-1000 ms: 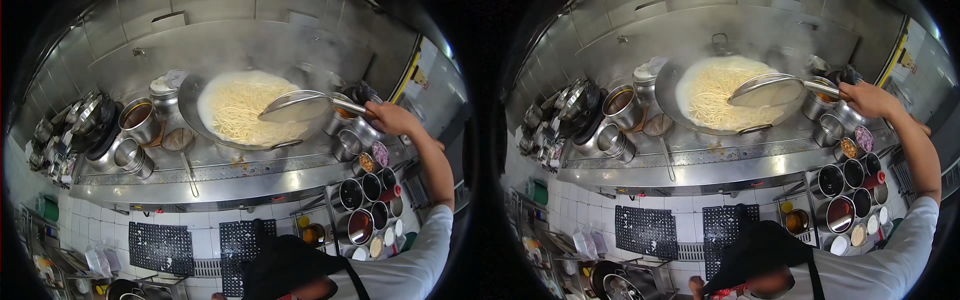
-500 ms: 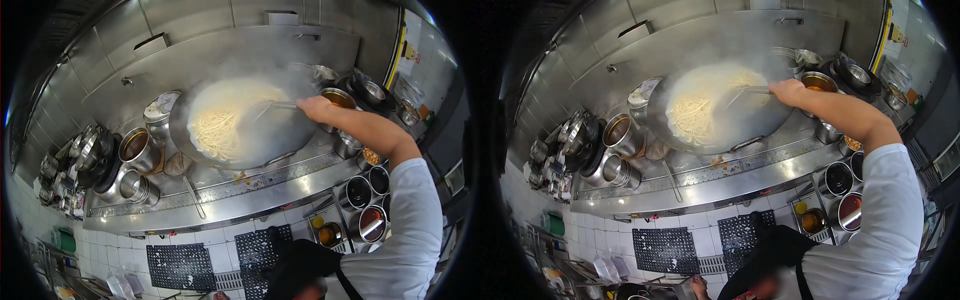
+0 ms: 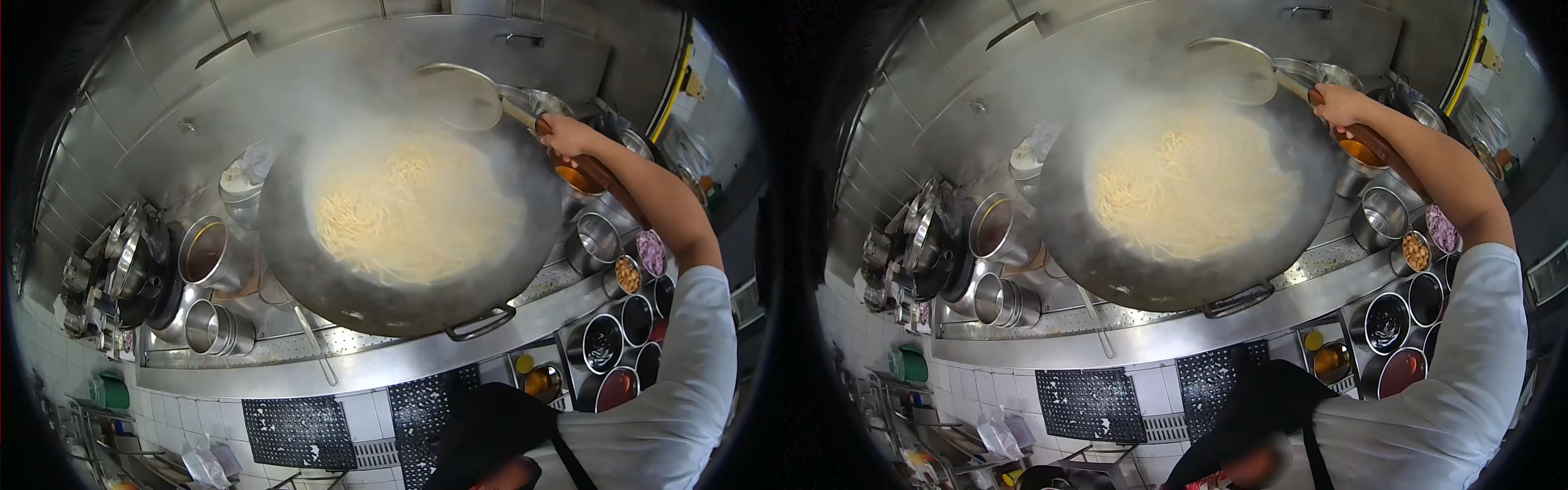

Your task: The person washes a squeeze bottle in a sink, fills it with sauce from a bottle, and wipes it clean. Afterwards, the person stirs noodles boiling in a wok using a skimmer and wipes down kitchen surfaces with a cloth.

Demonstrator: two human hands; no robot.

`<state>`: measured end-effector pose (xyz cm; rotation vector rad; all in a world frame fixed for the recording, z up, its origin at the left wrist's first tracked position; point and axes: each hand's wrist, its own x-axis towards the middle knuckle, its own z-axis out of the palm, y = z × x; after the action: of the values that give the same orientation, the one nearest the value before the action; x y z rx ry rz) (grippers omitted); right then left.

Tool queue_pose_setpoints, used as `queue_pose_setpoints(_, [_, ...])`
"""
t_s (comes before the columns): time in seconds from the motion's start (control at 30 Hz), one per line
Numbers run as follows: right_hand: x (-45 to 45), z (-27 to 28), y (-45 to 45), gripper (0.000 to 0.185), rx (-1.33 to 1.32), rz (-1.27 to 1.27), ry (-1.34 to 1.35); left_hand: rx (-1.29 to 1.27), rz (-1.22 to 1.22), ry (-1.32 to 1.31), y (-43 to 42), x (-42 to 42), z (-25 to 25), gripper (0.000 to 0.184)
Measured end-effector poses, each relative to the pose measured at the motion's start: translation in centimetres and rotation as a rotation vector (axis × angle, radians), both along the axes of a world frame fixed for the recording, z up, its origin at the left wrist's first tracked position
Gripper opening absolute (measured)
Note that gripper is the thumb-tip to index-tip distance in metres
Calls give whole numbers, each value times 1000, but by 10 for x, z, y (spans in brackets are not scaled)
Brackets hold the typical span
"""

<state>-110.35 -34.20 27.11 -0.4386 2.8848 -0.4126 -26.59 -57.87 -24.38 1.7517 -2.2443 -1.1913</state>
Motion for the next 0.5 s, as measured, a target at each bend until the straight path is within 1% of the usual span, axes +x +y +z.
queue_pose_setpoints(0.07, [-23, -6, -3, 23, -29, -57, -24, 26, 46, 1, 5, -10, 4, 22])
queue_pose_setpoints(0.17, [-54, -15, -2, 17, -5, -63, -244, 53, 97, 13, 12, -16, 10, 21])
queue_pose_setpoints(0.27, [-52, -31, -18, 15, 138, 73, -392, 80, 139, 25, 22, -17, 10, 20])
queue_pose_setpoints(0.33, [-79, -62, -41, 15, 607, 410, -499, 91, 166, 37, 30, -15, 9, 20])
queue_pose_setpoints(0.37, [-76, -66, -51, 15, 841, 570, -548, 98, 174, 39, 32, -11, 7, 20])
queue_pose_setpoints(0.43, [-49, -70, -72, 16, 695, 421, -628, 109, 191, 53, 41, -5, 2, 20])
queue_pose_setpoints(0.5, [-16, -82, -80, 16, 290, 269, -680, 110, 212, 67, 52, 5, -3, 19])
